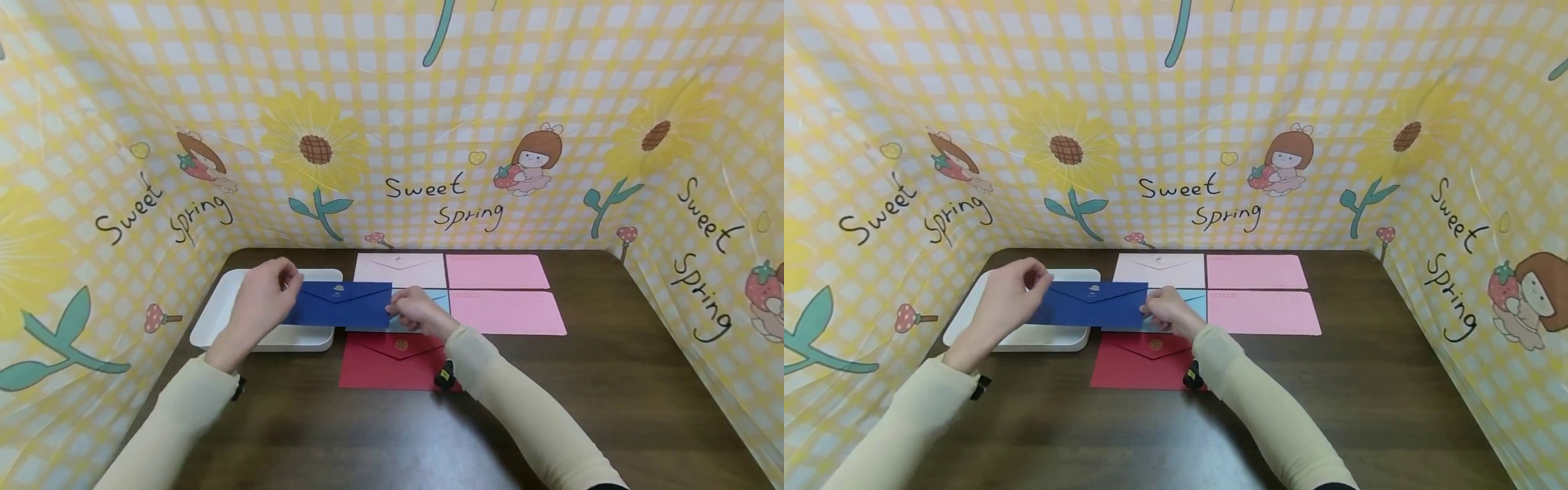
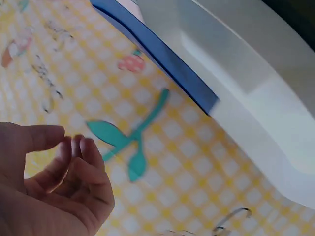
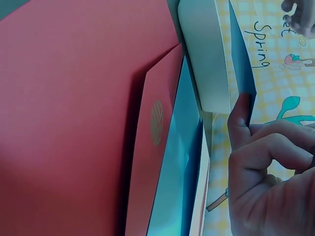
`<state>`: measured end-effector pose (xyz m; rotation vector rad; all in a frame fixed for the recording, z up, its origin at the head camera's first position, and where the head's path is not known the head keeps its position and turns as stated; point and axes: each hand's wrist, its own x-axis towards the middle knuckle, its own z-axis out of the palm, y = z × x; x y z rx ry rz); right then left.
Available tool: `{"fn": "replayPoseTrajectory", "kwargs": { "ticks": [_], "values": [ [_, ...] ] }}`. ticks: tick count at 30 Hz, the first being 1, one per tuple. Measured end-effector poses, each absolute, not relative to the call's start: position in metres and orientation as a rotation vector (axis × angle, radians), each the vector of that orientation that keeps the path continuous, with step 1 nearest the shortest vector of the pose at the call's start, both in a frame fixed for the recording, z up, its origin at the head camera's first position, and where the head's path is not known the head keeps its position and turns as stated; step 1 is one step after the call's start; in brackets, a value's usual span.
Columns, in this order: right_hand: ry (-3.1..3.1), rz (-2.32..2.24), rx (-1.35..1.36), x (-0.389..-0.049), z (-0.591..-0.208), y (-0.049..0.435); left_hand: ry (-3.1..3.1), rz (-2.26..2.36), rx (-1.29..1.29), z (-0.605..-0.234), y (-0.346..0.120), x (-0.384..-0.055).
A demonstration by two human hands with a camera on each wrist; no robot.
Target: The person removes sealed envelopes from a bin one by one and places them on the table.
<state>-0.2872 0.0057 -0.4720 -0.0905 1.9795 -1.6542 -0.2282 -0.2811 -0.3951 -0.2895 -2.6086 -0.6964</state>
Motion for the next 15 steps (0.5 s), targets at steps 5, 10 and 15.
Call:
{"fn": "replayPoseTrajectory", "kwargs": {
  "ticks": [5, 10, 15],
  "values": [
    [1.973, -1.655, -0.065, -0.288, -0.476, 0.01, -2.71, -0.651, -0.433, -0.401, -0.258, -0.207],
    [1.954, -1.668, -0.048, -0.288, -0.478, 0.013, -2.833, -0.583, -0.394, -0.416, -0.245, -0.191],
    [1.947, -1.674, -0.023, -0.287, -0.479, 0.014, -2.951, -0.512, -0.335, -0.434, -0.244, -0.186]
  ]
}}
